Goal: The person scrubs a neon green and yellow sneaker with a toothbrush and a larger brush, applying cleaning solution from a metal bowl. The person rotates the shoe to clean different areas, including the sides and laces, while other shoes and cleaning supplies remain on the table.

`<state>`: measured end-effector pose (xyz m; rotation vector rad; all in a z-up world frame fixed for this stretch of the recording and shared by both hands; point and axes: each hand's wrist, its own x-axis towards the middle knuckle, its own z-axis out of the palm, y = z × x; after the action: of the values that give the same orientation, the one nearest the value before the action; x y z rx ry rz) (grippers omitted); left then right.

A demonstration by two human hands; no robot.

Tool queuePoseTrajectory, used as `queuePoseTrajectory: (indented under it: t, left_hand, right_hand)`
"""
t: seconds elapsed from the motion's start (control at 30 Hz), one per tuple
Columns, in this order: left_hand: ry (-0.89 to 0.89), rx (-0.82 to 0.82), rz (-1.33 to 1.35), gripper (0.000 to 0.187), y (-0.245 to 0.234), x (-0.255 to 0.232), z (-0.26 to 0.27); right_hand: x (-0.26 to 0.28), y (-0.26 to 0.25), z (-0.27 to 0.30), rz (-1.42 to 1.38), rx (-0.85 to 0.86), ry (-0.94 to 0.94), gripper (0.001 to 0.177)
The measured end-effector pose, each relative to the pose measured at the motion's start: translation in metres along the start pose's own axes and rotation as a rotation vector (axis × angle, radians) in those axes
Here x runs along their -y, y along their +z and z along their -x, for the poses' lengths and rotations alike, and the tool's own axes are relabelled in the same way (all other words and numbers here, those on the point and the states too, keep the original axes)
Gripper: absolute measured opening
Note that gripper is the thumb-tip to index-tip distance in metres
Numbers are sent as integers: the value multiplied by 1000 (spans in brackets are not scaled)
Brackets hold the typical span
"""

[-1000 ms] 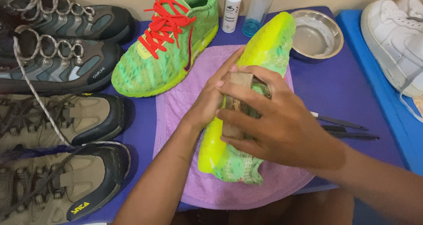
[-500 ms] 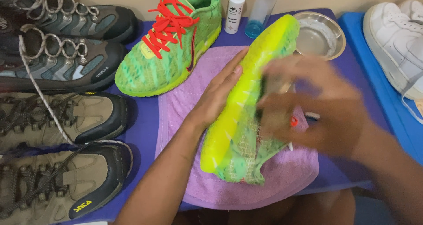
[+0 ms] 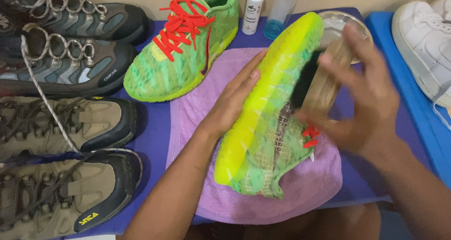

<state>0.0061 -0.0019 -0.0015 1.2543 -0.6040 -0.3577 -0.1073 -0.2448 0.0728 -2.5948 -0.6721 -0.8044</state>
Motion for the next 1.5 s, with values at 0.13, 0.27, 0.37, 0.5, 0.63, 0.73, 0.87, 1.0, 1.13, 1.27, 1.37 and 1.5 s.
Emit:
queuePoseTrajectory:
  t: [0.13,0.27,0.37,0.5,0.63,0.73,0.87,1.0,1.13,1.27,1.37,1.5]
  left_hand:
    - [-7,1,44,66,0,0,2]
    - [-37,-16,38,68,2,-9,4]
    - [8,37,81,76,2,-2,2]
    - [-22,70,136,83,3,-3,4]
    - [-29,90,242,91,4,0,4]
    - [-65,85,249,97,4,-3,2]
    - [-161,23,240,109,-1,11,2]
    - [-231,5,236,87,2,7,2]
    - [-287,-34,238,77,-3,16,4]
    - [-260,-43,218,73,-4,14,5]
    - [-280,-25,203,67,-2,14,3]
    - [-305,-23,186,68,-7,19,1]
  right_hand:
    - [4,2,-17,-45,-144,-3,63]
    - [25,-20,2,-191,86,-1,67]
    - [22,-43,-3,-303,326,31,57]
    - [-1,-27,-26,-157,146,13,47]
    - [-15,2,-24,13,-247,-48,53]
    - [1,1,-12,-72,-192,1,57]
    - [21,-21,1,-361,96,40,65]
    - [2,-25,-12,-290,129,21,71]
    - [-3,-1,-22,-105,-167,-5,60]
    - [21,-5,-7,-138,-28,22,63]
    - [34,-30,-14,-289,135,-101,60]
    - [11,-27,-38,-204,136,-60,62]
